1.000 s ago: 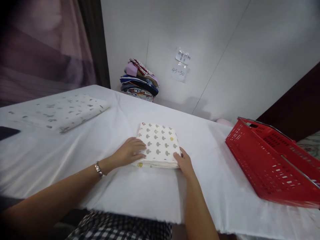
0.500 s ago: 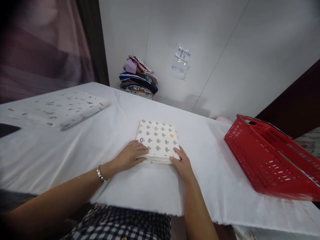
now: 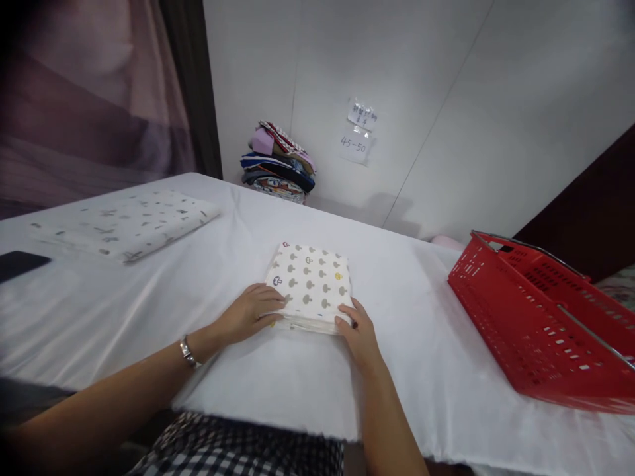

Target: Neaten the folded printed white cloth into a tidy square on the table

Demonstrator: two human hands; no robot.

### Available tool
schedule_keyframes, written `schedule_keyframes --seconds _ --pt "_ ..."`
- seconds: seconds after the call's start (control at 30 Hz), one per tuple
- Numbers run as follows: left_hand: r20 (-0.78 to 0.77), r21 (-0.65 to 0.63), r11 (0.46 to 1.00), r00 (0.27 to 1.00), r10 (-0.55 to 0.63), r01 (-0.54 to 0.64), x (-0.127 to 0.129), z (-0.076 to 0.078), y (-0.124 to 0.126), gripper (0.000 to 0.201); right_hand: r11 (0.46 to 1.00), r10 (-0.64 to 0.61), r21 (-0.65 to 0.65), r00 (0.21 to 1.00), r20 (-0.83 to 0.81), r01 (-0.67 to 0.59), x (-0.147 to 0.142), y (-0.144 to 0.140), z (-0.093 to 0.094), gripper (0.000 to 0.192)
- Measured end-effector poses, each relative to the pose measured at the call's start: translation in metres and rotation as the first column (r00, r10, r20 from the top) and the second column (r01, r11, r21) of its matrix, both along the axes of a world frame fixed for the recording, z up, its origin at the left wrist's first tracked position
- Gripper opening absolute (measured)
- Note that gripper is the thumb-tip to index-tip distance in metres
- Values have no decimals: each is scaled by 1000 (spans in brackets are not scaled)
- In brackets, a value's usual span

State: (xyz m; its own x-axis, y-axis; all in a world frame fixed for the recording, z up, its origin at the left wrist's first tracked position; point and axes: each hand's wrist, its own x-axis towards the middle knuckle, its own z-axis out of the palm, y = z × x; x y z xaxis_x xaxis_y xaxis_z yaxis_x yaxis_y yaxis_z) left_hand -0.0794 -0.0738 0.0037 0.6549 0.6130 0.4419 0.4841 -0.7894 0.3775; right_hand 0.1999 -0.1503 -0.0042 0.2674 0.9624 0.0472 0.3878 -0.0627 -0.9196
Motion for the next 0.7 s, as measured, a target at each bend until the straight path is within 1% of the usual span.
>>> schedule_keyframes --seconds 0.1,0.23,0.33,0.47,0.6,0.7 --pt "39 -35 999 999 19 -18 1 4 0 14 1000 -7 -6 1000 -14 7 1 -1 1 33" --pt "56 -38 999 998 33 -30 3 9 1 26 1000 -7 -18 998 -69 5 -1 -2 6 32" --pt "74 -32 999 997 32 -30 4 8 2 29 999 -17 -28 1000 -27 16 -2 -3 10 31" --pt "88 -28 999 995 39 -37 5 4 3 23 1000 -13 -27 1000 19 13 -5 -3 15 31" --pt "101 -11 999 994 35 -34 4 2 2 13 999 -28 -16 999 -21 27 -6 -4 10 37" --pt "61 -11 1000 998 1 0 0 4 -1 21 999 -36 -22 999 -29 36 -5 -4 1 41"
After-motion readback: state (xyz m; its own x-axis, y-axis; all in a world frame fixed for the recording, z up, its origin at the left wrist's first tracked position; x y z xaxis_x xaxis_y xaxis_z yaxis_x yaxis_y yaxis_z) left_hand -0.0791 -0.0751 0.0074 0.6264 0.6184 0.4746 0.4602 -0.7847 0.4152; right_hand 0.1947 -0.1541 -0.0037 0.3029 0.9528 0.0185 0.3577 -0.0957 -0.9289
